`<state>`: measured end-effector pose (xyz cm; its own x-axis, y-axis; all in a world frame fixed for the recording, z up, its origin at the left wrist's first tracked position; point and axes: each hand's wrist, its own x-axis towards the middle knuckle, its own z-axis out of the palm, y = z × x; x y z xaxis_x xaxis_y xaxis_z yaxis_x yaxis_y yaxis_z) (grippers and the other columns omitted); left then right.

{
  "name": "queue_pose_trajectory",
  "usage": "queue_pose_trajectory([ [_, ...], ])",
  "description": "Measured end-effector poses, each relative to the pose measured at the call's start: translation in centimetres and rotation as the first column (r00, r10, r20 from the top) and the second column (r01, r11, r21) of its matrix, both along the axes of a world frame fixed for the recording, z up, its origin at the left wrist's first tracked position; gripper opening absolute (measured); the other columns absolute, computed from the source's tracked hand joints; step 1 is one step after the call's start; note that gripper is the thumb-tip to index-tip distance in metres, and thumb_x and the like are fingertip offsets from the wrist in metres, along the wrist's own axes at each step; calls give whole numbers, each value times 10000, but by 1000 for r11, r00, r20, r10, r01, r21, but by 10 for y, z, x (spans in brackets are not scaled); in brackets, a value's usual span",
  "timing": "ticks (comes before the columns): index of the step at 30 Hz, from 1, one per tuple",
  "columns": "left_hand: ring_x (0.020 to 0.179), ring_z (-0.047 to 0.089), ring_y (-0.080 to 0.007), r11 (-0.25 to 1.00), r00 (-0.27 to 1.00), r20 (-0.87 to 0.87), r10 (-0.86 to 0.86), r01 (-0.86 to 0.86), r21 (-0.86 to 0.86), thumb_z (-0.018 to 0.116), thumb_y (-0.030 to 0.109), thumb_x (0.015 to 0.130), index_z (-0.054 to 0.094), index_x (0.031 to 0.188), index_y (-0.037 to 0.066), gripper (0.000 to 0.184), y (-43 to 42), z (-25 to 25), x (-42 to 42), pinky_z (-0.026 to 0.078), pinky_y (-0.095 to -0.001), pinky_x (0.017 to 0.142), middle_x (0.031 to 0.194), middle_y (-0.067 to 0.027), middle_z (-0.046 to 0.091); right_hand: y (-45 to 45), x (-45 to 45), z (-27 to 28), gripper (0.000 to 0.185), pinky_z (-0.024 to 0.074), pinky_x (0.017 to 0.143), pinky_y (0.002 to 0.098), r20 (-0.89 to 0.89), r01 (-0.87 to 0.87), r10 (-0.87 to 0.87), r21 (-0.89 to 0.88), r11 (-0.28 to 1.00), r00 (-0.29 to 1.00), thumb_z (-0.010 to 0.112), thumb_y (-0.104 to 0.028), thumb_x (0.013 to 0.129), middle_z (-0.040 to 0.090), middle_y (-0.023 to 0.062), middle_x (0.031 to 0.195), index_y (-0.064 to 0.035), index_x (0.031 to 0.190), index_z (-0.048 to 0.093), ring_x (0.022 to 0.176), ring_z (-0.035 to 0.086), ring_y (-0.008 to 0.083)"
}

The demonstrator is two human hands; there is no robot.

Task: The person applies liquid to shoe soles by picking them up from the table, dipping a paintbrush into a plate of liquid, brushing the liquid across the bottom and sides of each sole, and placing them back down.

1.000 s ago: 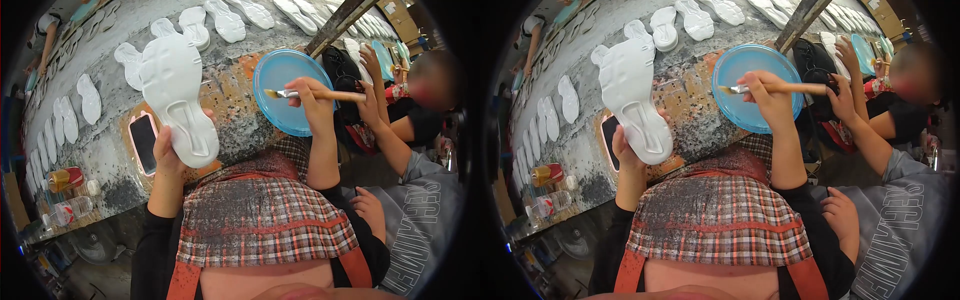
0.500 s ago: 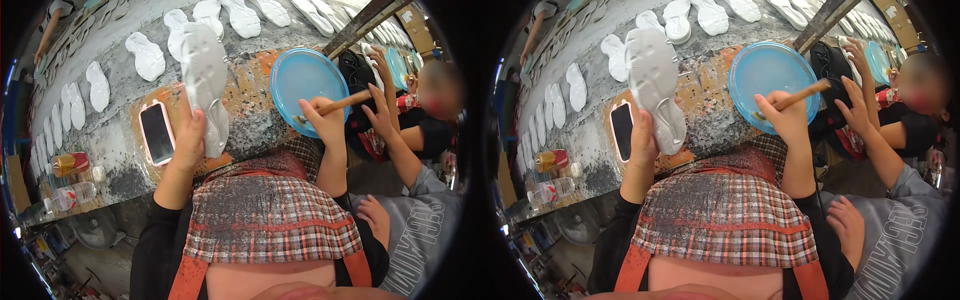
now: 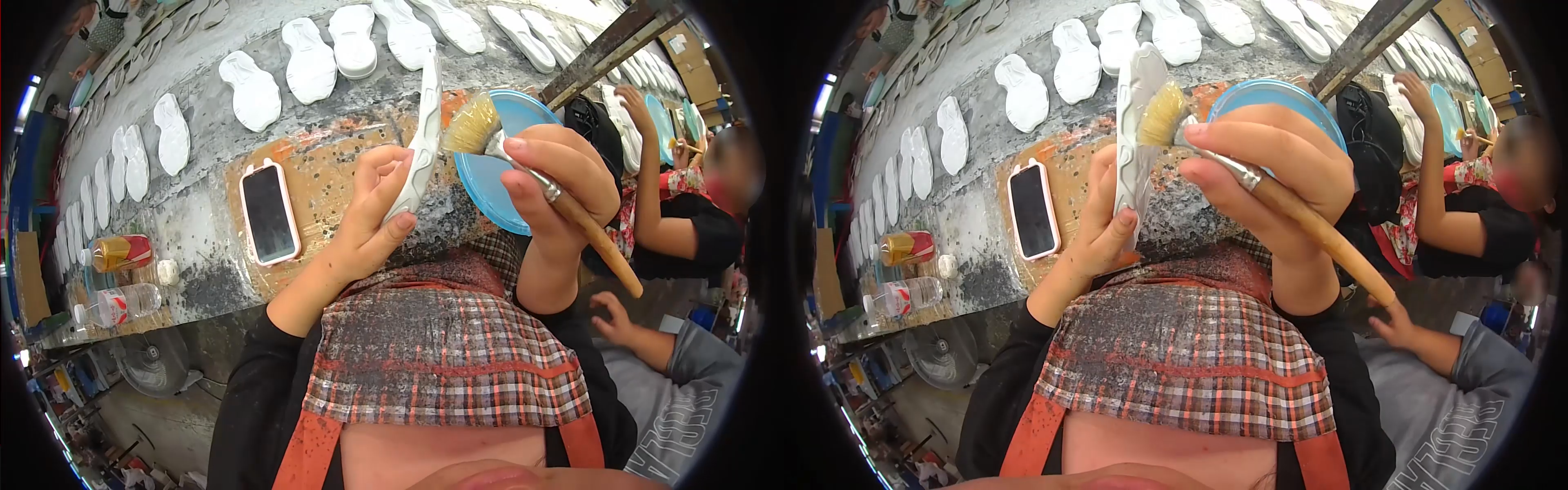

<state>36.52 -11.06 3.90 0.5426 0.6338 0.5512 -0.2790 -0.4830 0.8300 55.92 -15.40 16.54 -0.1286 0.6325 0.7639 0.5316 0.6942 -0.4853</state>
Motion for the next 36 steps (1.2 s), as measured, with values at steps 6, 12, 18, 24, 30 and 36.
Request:
queue_pose_trajectory([
  [6, 1141, 423, -318, 989, 997, -52, 64, -56, 136, 524, 297, 949, 414, 1394, 66, 513, 4, -6, -2, 365, -423, 968, 1316, -165, 329, 5, -4, -2, 243, 483, 599, 254, 55, 44, -46, 40, 998, 997, 786, -3, 684, 678, 112, 798, 9, 902, 682, 690, 636, 178],
  [12, 1128, 424, -320, 988, 993, -79, 89, -78, 135, 534, 298, 942, 432, 1386, 74, 507, 3, 1, 0, 361, -425, 971, 1298, -164, 347, 0, 3, -15, 200, 474, 583, 252, -28, -13, 11, -58, 998, 1000, 770, 1, 705, 678, 105, 797, 8, 883, 679, 677, 636, 181],
  [18, 1122, 423, -337, 991, 999, 6, 44, -43, -126, 560, 271, 923, 442, 1392, 96, 514, -3, 12, 9, 359, -423, 966, 1273, -169, 370, -7, -13, -23, 237, 466, 545, 270, 50, 82, -84, 51, 995, 995, 797, -33, 661, 655, 82, 754, -11, 866, 680, 632, 619, 204],
  [24, 1130, 420, -337, 907, 919, -161, 360, -305, 290, 580, 254, 909, 458, 1374, 90, 508, 8, 9, 4, 366, -428, 949, 1260, -185, 384, -7, 2, -20, 192, 459, 567, 283, 167, -7, 31, -146, 989, 985, 763, 2, 677, 646, 107, 749, 17, 845, 671, 646, 614, 203],
  [30, 974, 544, -207, 807, 986, 72, 151, -81, -585, 448, 497, 957, 391, 1345, 1, 633, 0, 10, -1, 447, -326, 853, 1145, -156, 518, -31, 45, -68, 95, 422, 497, 223, -269, 232, -491, -633, 738, 829, 704, -34, 805, 617, 17, 646, -12, 740, 637, 572, 565, 57],
  [36, 1052, 606, -341, 270, 809, 576, 114, 533, -802, 271, 631, 938, 347, 1378, -12, 783, 19, 11, -2, 549, -442, 836, 1211, -220, 550, -33, 46, -75, 271, 338, 457, 249, 158, 545, -597, -634, 549, 786, 699, -164, 831, 515, 12, 528, -9, 641, 584, 490, 454, 60],
])
